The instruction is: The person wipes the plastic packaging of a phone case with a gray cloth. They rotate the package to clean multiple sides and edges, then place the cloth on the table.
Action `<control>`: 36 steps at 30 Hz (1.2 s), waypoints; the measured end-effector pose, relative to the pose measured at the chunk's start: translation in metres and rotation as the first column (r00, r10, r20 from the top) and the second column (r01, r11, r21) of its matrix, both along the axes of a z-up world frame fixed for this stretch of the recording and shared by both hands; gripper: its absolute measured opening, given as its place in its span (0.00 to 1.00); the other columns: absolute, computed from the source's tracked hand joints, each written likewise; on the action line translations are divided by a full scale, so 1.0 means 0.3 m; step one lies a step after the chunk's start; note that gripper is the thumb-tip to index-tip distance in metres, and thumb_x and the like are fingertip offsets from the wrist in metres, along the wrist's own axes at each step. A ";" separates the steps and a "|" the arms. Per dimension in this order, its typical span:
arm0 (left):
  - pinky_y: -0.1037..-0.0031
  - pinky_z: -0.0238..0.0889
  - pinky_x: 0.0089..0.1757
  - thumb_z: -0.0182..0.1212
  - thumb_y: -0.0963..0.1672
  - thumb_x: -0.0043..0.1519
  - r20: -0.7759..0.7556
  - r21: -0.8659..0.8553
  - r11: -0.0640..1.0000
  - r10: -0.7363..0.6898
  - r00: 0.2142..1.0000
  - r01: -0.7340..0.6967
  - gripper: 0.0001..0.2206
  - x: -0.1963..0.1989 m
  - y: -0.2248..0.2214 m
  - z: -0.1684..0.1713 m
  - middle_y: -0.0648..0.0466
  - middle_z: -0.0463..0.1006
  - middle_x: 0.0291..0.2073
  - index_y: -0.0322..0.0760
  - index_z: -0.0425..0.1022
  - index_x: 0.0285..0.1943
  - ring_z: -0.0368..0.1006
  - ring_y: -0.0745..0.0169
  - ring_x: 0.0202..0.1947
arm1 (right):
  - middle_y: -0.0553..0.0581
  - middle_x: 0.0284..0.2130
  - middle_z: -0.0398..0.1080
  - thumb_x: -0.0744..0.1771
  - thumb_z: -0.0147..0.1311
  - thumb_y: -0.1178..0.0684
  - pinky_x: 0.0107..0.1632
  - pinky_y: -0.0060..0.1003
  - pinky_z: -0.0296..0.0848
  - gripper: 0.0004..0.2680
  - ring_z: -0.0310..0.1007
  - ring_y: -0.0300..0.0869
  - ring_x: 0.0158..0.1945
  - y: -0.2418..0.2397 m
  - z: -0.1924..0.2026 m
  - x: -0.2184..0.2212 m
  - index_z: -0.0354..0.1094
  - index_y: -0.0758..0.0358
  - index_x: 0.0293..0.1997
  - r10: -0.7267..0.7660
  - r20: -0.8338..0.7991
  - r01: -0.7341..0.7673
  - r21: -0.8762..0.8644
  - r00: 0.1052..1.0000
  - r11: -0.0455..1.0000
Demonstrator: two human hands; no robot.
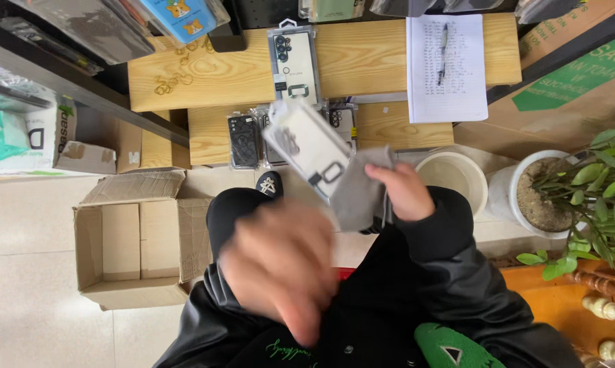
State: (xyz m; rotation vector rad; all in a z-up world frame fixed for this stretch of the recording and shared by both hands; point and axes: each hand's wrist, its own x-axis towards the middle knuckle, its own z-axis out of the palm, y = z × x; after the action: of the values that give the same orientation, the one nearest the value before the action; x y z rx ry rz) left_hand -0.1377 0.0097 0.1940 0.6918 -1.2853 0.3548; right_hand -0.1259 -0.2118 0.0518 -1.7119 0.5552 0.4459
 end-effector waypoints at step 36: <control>0.42 0.22 0.66 0.40 0.58 0.69 -0.792 0.445 0.891 0.344 0.505 0.092 0.39 0.350 -0.112 -0.604 0.28 0.28 0.73 0.32 0.28 0.77 0.25 0.22 0.72 | 0.74 0.70 0.41 0.72 0.33 0.40 0.73 0.53 0.41 0.25 0.37 0.58 0.73 0.149 -0.130 0.257 0.41 0.74 0.72 0.203 0.903 -0.199 -0.135 0.379 0.971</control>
State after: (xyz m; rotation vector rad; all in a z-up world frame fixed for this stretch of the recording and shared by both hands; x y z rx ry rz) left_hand -0.0326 -0.0239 0.0129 1.1685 -0.3030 -0.2003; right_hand -0.0487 -0.1671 0.0128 -1.7315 -0.5008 -0.3930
